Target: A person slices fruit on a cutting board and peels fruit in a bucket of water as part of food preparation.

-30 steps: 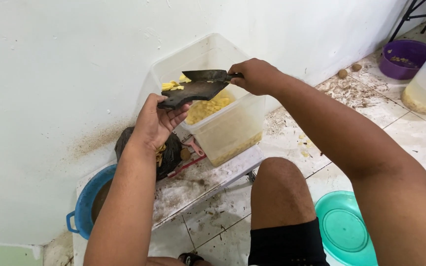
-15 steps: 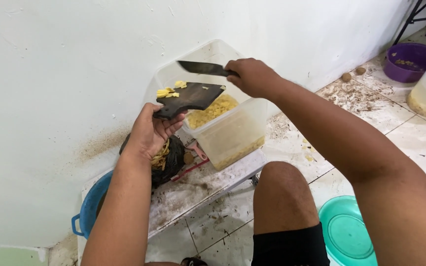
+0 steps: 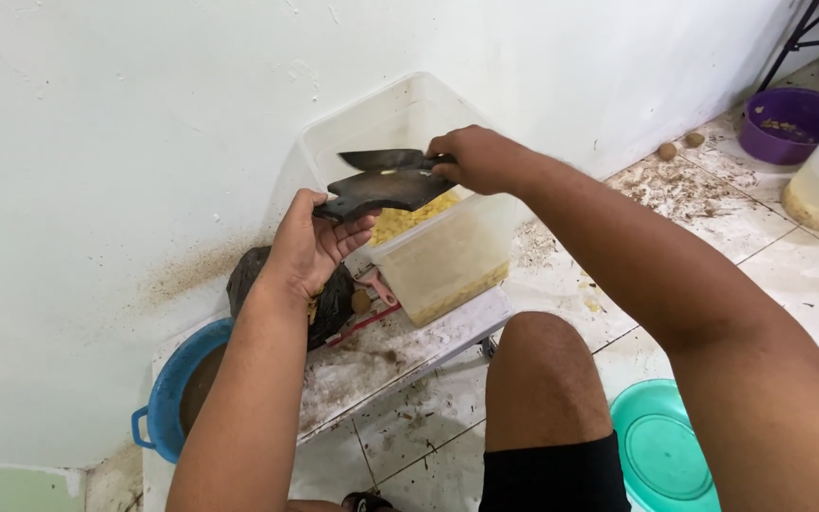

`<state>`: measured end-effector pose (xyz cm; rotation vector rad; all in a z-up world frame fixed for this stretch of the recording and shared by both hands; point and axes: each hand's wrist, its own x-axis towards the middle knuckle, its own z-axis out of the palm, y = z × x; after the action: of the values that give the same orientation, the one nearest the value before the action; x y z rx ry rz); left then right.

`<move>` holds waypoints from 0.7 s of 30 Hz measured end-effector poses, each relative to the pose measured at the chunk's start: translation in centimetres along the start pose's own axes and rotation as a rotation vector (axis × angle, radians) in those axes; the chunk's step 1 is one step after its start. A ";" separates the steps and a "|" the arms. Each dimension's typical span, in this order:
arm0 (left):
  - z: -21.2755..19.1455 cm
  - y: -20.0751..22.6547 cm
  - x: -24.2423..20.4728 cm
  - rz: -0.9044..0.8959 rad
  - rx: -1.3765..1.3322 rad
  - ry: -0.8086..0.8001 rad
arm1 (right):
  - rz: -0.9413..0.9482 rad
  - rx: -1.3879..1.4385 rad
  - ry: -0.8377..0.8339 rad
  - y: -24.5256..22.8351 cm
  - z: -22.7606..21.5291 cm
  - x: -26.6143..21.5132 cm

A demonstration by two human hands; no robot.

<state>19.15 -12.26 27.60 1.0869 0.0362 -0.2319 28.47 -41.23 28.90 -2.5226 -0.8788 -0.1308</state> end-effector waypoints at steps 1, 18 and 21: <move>-0.1 0.0 -0.1 -0.002 0.000 -0.001 | 0.002 0.001 0.000 0.7 0.2 0.3; -1.1 0.1 -0.9 0.033 0.054 0.011 | 0.074 -0.145 0.043 -0.1 -0.9 -1.6; -0.8 0.0 -1.7 0.031 0.048 0.027 | 0.135 -0.277 0.045 0.1 -0.9 -1.3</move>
<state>17.51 -11.29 27.50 1.1372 0.0380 -0.1910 27.62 -42.48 29.38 -2.8145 -0.7116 -0.2818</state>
